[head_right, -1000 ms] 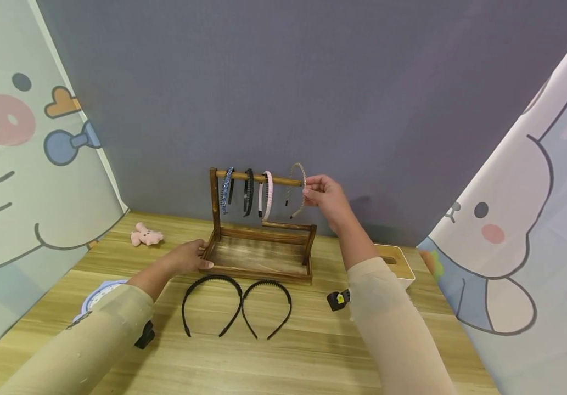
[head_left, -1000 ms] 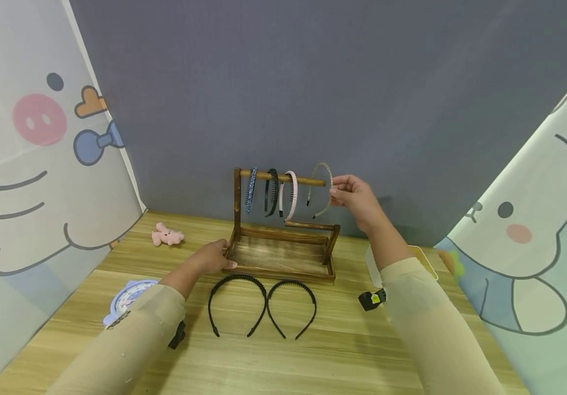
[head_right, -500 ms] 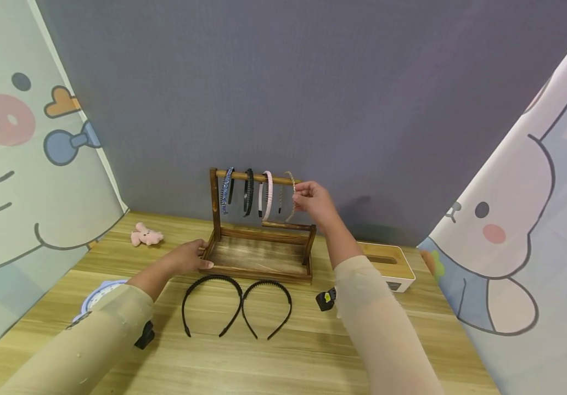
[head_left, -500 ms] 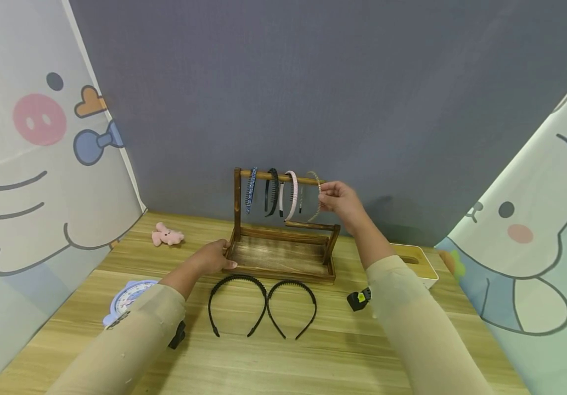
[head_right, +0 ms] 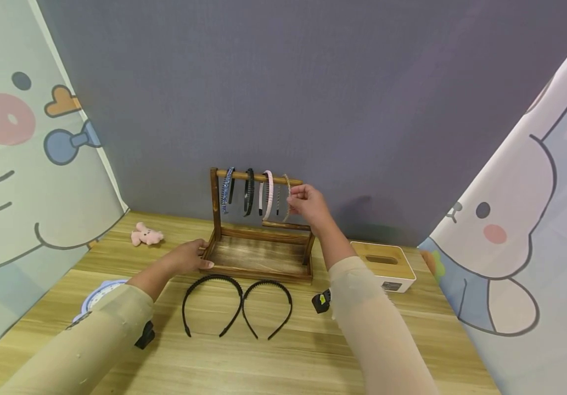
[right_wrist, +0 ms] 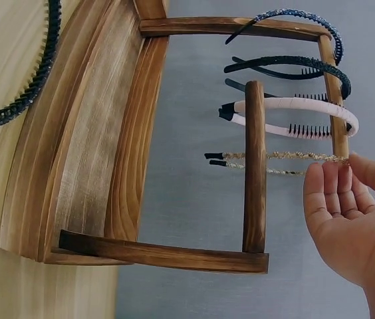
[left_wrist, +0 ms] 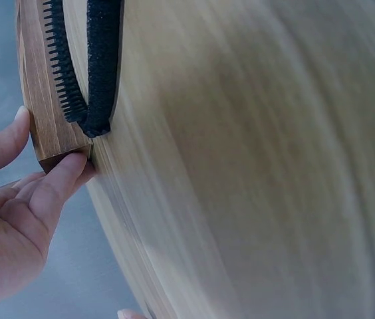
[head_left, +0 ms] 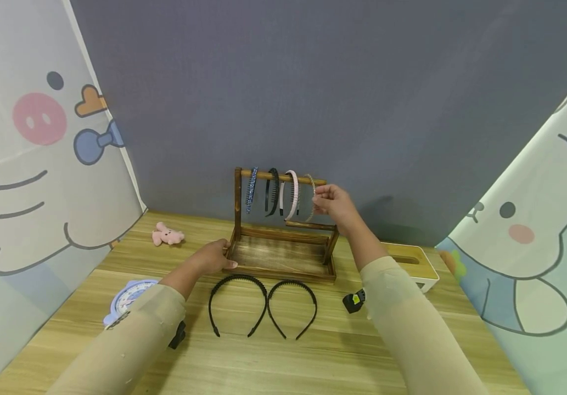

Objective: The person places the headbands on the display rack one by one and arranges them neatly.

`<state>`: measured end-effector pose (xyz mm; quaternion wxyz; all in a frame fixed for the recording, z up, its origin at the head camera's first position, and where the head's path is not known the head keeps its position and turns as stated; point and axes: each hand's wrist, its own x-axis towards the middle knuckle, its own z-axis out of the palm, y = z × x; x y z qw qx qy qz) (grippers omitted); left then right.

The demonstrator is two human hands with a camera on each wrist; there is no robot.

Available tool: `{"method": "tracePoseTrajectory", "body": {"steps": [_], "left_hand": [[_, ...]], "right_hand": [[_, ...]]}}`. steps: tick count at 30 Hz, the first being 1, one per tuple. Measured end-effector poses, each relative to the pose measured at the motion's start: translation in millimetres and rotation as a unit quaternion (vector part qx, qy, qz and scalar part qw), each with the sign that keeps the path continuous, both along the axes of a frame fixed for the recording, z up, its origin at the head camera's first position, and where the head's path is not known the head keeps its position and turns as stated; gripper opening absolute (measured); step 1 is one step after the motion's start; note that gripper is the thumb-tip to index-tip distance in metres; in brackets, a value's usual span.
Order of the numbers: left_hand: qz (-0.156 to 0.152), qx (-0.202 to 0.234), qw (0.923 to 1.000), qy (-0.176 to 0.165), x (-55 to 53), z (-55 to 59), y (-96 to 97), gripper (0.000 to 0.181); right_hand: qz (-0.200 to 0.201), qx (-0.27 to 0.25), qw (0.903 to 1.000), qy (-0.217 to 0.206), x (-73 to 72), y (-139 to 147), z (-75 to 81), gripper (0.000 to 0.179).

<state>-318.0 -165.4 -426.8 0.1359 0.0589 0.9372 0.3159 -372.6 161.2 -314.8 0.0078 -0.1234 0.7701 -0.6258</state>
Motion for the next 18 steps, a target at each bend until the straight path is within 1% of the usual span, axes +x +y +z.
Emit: {"method": "tracePoseTrajectory", "body": {"steps": [6,11,15,18], "left_hand": [[-0.002,0.000,1.0000,0.007,-0.3,-0.8,0.5,0.068],[0.001,0.005,1.0000,0.004,0.4,-0.6,0.8,0.068],[0.000,0.000,1.0000,0.003,0.2,-0.5,0.6,0.068],[0.002,-0.002,1.0000,0.001,-0.5,-1.4,0.2,0.069]], "right_hand": [[0.002,-0.011,0.9999,-0.005,-0.5,0,0.2,0.041],[0.003,-0.004,1.0000,-0.002,1.5,3,-0.2,0.041],[0.000,0.004,1.0000,-0.003,4.3,9,0.3,0.039],[0.000,0.000,1.0000,-0.002,8.1,17,2.1,0.042]]}}
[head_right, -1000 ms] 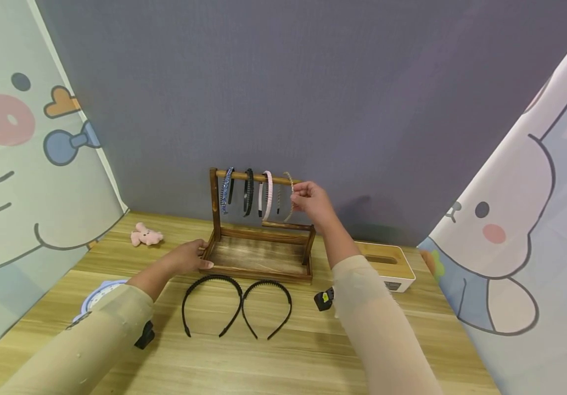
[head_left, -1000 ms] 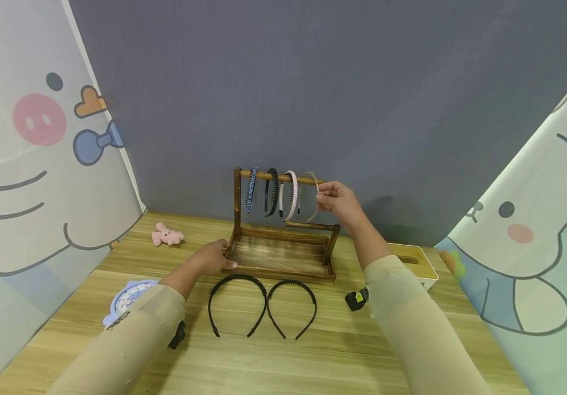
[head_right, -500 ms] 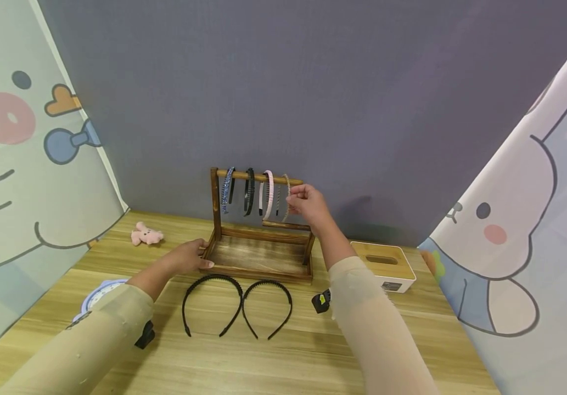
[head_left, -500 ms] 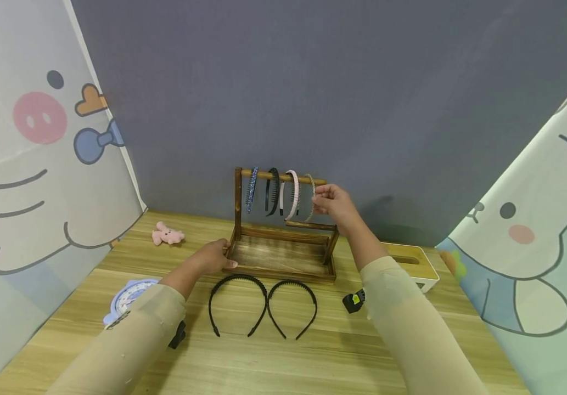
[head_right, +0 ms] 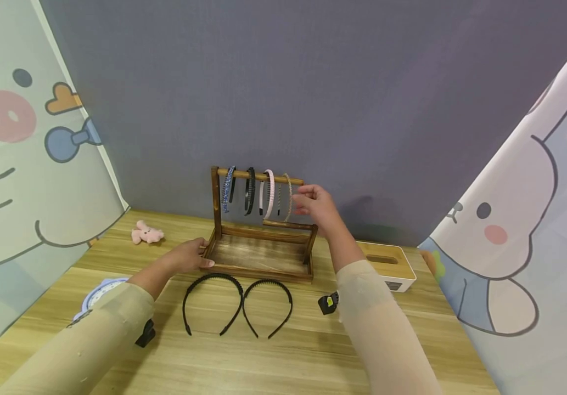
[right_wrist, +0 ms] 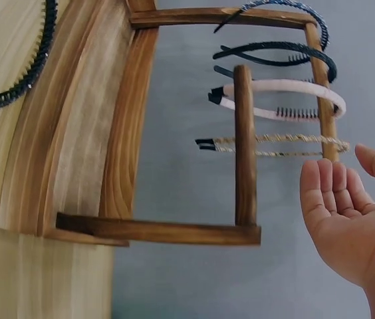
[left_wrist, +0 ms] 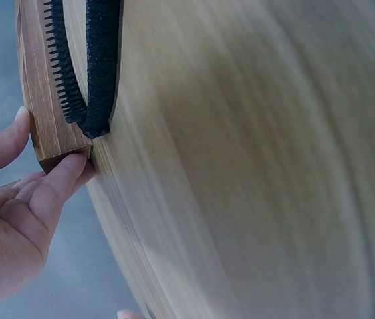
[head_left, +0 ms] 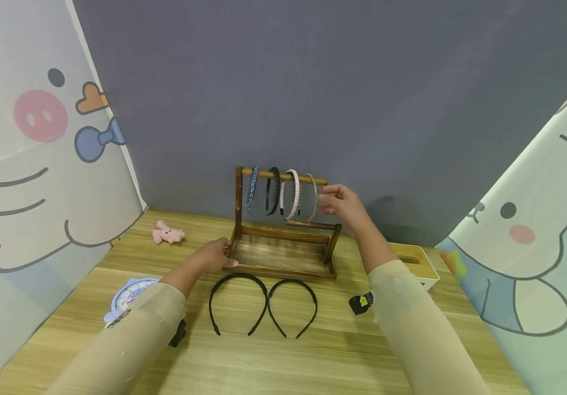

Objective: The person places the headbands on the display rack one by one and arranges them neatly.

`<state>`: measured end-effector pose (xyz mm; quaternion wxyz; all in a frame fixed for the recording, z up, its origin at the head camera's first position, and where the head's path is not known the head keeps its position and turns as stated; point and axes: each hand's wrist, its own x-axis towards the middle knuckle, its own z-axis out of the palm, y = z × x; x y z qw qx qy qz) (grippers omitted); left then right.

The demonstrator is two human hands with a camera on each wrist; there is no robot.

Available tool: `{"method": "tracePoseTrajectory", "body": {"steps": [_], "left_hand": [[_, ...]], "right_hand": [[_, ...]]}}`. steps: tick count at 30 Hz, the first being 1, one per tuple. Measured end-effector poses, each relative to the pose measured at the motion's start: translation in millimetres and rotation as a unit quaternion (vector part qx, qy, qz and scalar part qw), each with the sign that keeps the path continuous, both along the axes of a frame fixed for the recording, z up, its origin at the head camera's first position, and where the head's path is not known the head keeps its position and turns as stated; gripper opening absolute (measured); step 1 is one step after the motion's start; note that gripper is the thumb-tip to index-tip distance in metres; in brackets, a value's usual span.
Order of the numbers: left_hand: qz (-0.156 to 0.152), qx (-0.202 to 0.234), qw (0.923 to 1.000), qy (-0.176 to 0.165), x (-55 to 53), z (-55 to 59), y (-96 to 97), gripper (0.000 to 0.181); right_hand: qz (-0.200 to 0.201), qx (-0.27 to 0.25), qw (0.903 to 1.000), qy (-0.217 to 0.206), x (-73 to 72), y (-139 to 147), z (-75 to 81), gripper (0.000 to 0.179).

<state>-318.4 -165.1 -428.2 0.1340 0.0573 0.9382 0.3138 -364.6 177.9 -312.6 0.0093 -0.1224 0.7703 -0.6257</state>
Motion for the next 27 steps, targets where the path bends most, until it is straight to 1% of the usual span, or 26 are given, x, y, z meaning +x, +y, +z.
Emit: {"method": "tracePoseTrajectory", "body": {"steps": [3,8,12,16,22,25,27], "left_hand": [[-0.002,-0.002,1.0000,0.001,-0.7,-1.0,0.3,0.069],[-0.002,-0.003,1.0000,0.000,-0.9,-1.0,0.3,0.070],[-0.001,-0.005,1.0000,-0.002,-0.9,-1.3,-0.7,0.070],[0.000,-0.006,1.0000,-0.001,-0.8,-1.4,-1.0,0.069],[-0.004,-0.008,0.9999,0.005,-0.5,-0.9,-0.3,0.070],[-0.003,-0.003,1.0000,0.004,0.0,-0.9,-0.3,0.069],[-0.001,0.000,1.0000,0.003,0.4,-1.0,-0.6,0.069]], "right_hand": [[-0.008,-0.003,0.9999,0.010,4.7,9,1.9,0.047],[-0.030,0.005,0.9990,0.033,16.8,21,2.7,0.044],[-0.025,0.020,0.9987,0.039,30.4,26,-2.3,0.042],[-0.010,0.031,0.9989,0.034,44.3,32,-10.6,0.042],[0.020,0.036,0.9991,0.005,63.7,42,-27.1,0.045],[0.037,0.054,0.9978,-0.010,71.1,45,-38.6,0.044],[0.052,0.078,0.9954,-0.019,74.9,45,-47.9,0.043]]}}
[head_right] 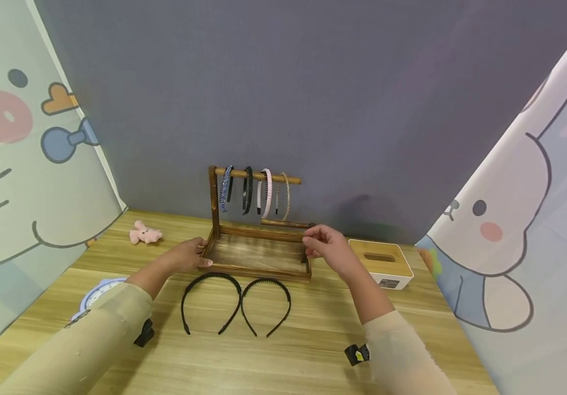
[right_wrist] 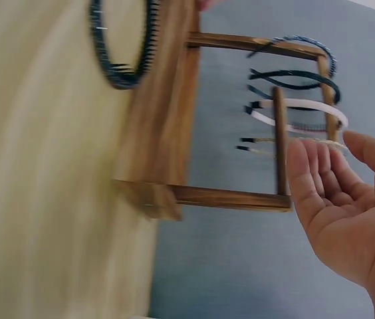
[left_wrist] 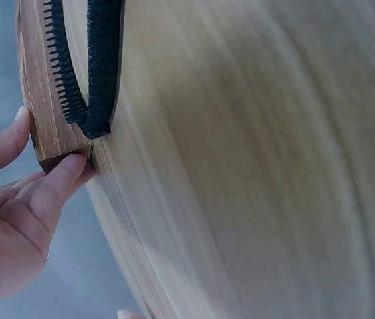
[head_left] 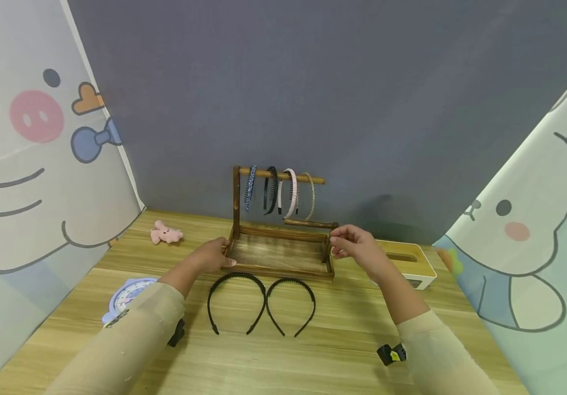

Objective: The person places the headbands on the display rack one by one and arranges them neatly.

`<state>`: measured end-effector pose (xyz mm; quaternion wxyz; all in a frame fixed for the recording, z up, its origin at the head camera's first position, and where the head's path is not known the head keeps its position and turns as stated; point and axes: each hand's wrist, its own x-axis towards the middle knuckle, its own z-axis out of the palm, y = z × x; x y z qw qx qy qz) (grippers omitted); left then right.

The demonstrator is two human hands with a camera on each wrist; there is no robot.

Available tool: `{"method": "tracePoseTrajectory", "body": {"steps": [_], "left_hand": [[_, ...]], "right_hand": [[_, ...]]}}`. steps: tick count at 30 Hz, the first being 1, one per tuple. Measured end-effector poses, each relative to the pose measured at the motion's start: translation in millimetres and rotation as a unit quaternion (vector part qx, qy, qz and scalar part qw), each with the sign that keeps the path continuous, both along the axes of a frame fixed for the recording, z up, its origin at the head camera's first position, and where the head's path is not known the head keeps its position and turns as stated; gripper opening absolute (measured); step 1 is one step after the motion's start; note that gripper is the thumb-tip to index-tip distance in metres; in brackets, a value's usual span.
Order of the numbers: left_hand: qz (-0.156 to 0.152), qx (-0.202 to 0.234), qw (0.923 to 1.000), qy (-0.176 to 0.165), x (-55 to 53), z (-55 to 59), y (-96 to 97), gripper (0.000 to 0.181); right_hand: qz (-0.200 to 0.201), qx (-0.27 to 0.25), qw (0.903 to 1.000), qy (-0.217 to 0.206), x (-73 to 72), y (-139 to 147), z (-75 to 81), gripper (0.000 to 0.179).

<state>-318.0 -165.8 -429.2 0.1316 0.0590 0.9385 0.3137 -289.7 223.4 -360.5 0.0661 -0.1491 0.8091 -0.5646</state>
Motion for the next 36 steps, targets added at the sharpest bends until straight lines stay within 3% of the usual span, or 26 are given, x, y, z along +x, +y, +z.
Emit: {"method": "tracePoseTrajectory", "body": {"steps": [7,15,25,36], "left_hand": [[-0.006,-0.004,1.0000,-0.002,-0.8,0.2,-0.5,0.070],[-0.006,0.005,1.0000,-0.002,0.8,2.6,-0.2,0.069],[-0.002,0.012,0.9999,-0.011,1.8,2.9,0.1,0.070],[-0.005,0.011,0.9999,-0.009,0.2,1.0,-1.2,0.070]], "right_hand": [[0.051,0.075,0.9947,-0.049,9.7,-3,-37.4,0.039],[0.069,0.165,0.9825,-0.051,18.9,-15,-66.1,0.030],[0.048,0.295,0.9530,-0.051,24.7,-34,-79.5,0.029],[0.041,0.321,0.9448,-0.053,22.4,-44,-84.5,0.017]]}}
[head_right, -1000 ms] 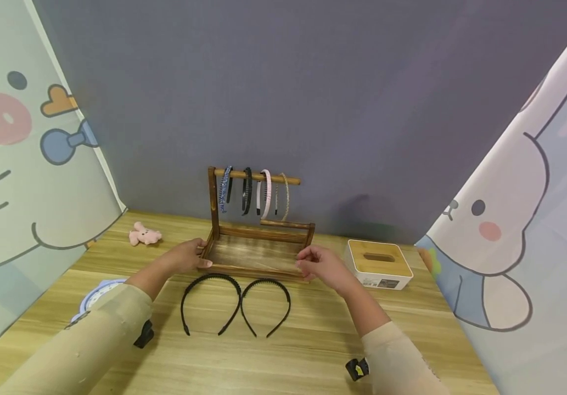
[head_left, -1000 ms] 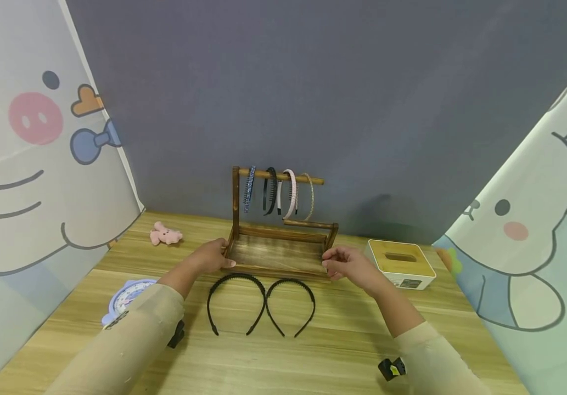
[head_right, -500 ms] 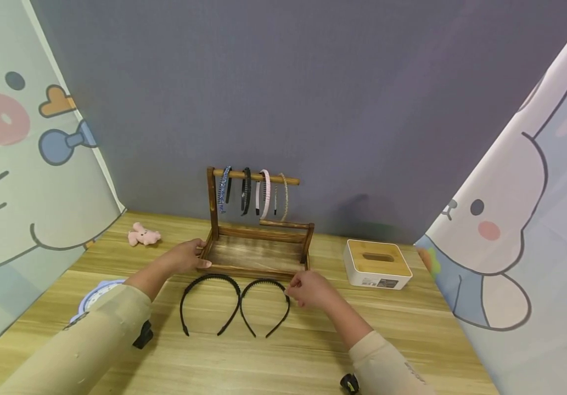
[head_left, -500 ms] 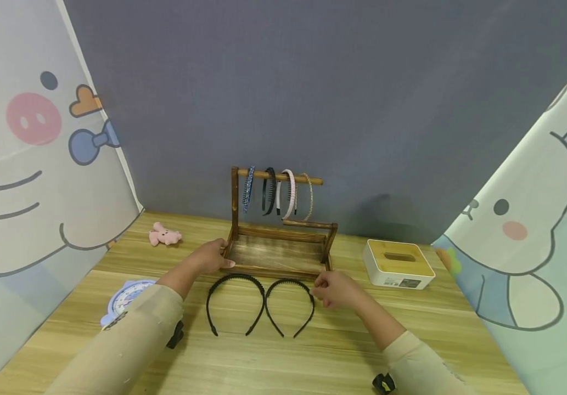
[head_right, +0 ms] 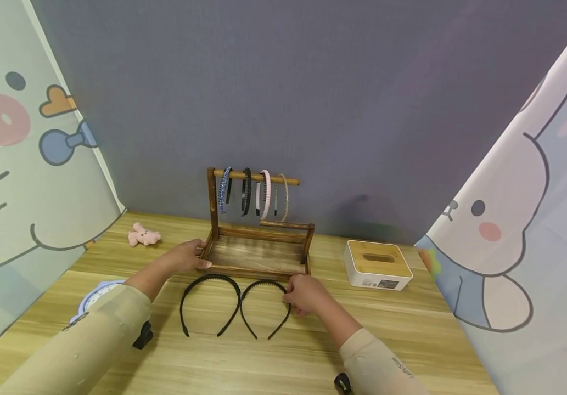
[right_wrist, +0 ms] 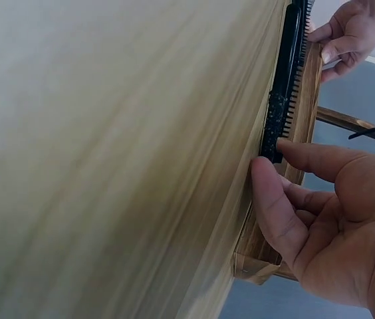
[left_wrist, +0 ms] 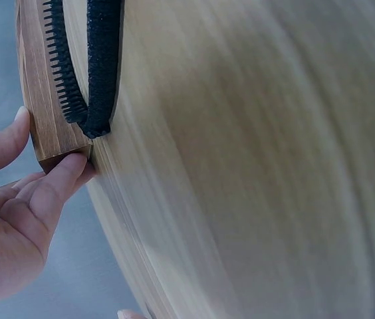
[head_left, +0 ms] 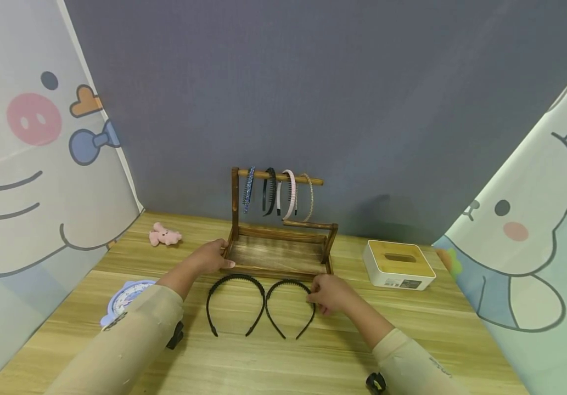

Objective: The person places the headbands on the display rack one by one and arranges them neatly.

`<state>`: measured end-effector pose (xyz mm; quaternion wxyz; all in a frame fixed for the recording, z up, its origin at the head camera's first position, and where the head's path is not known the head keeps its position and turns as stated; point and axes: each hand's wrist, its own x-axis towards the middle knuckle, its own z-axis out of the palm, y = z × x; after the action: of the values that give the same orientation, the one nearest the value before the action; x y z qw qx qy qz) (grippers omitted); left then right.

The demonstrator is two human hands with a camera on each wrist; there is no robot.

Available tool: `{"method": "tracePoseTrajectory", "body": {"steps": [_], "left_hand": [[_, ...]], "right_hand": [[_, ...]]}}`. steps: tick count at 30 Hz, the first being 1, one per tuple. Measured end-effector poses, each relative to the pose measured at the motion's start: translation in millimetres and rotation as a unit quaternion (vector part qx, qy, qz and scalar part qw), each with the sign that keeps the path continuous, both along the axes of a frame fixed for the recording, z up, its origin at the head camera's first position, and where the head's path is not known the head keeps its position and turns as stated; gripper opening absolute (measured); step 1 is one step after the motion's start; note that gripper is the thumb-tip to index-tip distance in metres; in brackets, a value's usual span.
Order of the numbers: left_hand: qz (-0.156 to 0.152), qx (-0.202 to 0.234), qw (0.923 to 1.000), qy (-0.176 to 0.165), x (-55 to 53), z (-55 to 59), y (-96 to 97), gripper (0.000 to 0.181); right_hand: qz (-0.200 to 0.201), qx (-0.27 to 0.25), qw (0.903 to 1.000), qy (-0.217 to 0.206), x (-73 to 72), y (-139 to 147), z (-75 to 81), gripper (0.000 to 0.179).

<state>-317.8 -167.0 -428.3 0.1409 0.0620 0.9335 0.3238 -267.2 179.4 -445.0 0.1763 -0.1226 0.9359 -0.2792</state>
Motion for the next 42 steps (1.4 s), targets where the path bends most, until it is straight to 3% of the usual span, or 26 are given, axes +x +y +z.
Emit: {"method": "tracePoseTrajectory", "body": {"steps": [10,15,21,29,35,42], "left_hand": [[0.004,-0.001,1.0000,-0.003,1.6,3.4,1.8,0.071],[0.004,-0.001,1.0000,-0.004,1.9,4.5,1.9,0.071],[0.005,0.002,1.0000,-0.005,1.4,3.6,1.9,0.070],[0.006,0.002,1.0000,0.000,-0.6,1.1,1.2,0.069],[0.006,0.004,0.9999,-0.013,-1.4,0.2,0.7,0.070],[0.008,0.006,0.9999,-0.013,1.1,2.1,2.0,0.070]], "right_hand": [[0.008,-0.002,0.9999,-0.008,1.3,8,6.2,0.007],[0.014,-0.057,0.9973,-0.043,-0.4,17,17.1,0.017],[0.032,-0.151,0.9824,-0.105,-1.3,29,30.4,0.035],[0.057,-0.239,0.9539,-0.173,-2.2,43,43.1,0.030],[0.070,-0.283,0.9396,-0.180,0.4,51,50.4,0.030],[0.071,-0.307,0.9356,-0.160,6.7,53,59.3,0.032]]}}
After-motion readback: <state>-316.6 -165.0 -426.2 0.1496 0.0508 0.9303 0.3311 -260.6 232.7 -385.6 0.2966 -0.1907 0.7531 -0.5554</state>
